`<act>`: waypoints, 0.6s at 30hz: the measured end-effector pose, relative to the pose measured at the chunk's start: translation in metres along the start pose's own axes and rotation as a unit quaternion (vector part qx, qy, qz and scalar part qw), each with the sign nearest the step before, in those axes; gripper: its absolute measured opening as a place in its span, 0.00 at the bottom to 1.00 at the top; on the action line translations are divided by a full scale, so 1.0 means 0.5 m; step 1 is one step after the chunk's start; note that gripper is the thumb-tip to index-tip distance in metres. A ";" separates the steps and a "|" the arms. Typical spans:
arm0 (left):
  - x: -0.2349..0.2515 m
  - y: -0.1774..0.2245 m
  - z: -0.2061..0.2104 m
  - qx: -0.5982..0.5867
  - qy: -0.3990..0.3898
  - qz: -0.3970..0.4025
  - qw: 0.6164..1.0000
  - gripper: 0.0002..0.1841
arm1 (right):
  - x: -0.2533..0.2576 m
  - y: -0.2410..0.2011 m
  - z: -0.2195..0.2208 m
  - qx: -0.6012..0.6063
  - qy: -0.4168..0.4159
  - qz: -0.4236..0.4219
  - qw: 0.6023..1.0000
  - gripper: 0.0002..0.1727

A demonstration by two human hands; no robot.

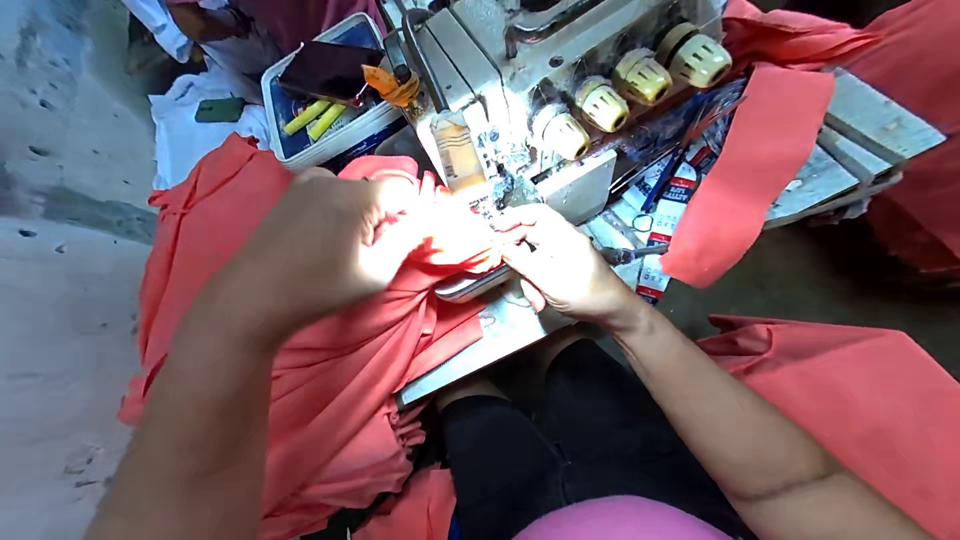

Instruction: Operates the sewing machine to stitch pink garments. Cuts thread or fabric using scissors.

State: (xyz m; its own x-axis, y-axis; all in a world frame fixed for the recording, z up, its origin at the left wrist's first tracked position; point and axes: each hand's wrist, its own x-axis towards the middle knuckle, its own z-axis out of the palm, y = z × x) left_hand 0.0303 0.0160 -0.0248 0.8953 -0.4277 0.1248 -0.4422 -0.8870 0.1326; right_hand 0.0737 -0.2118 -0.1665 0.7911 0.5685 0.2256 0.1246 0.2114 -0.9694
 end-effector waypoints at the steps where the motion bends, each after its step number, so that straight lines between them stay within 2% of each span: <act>1: -0.008 0.027 -0.001 0.004 0.010 0.013 1.000 0.14 | -0.005 -0.003 -0.002 -0.001 -0.008 0.001 1.000 0.18; 3: -0.017 0.072 0.007 0.025 0.016 0.056 0.998 0.18 | -0.023 -0.008 -0.002 -0.023 -0.015 -0.015 1.000 0.22; 4: -0.018 0.084 0.014 0.033 0.014 0.077 0.996 0.19 | -0.034 -0.006 0.000 -0.033 -0.007 -0.041 0.999 0.21; 8: -0.012 0.067 0.058 0.020 0.036 0.130 0.991 0.19 | -0.052 0.019 0.008 -0.089 0.055 -0.175 0.979 0.04; 10: -0.006 0.052 0.071 0.036 0.036 0.128 0.991 0.22 | -0.054 0.025 0.007 -0.127 0.074 -0.212 0.966 0.03; 13: 0.002 0.049 0.087 0.094 -0.005 0.106 0.990 0.31 | -0.051 0.030 0.005 -0.159 0.087 -0.252 0.951 0.02; 14: 0.003 0.050 0.094 0.115 -0.016 0.103 0.988 0.30 | -0.049 0.032 0.004 -0.163 0.087 -0.263 0.947 0.03; 16: 0.007 0.054 0.105 0.148 -0.013 0.102 0.984 0.18 | -0.046 0.032 -0.001 -0.166 0.078 -0.280 0.942 0.04; 18: 0.007 0.062 0.106 0.176 -0.013 0.090 0.980 0.15 | -0.046 0.031 -0.002 -0.167 0.075 -0.286 0.941 0.05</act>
State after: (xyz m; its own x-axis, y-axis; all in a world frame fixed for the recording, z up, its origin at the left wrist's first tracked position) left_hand 0.0226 -0.0224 -0.0726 0.8078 -0.5826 0.0892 -0.5510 -0.8003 -0.2365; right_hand 0.0579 -0.2225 -0.1868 0.6104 0.3136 0.7274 0.7166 0.1725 -0.6758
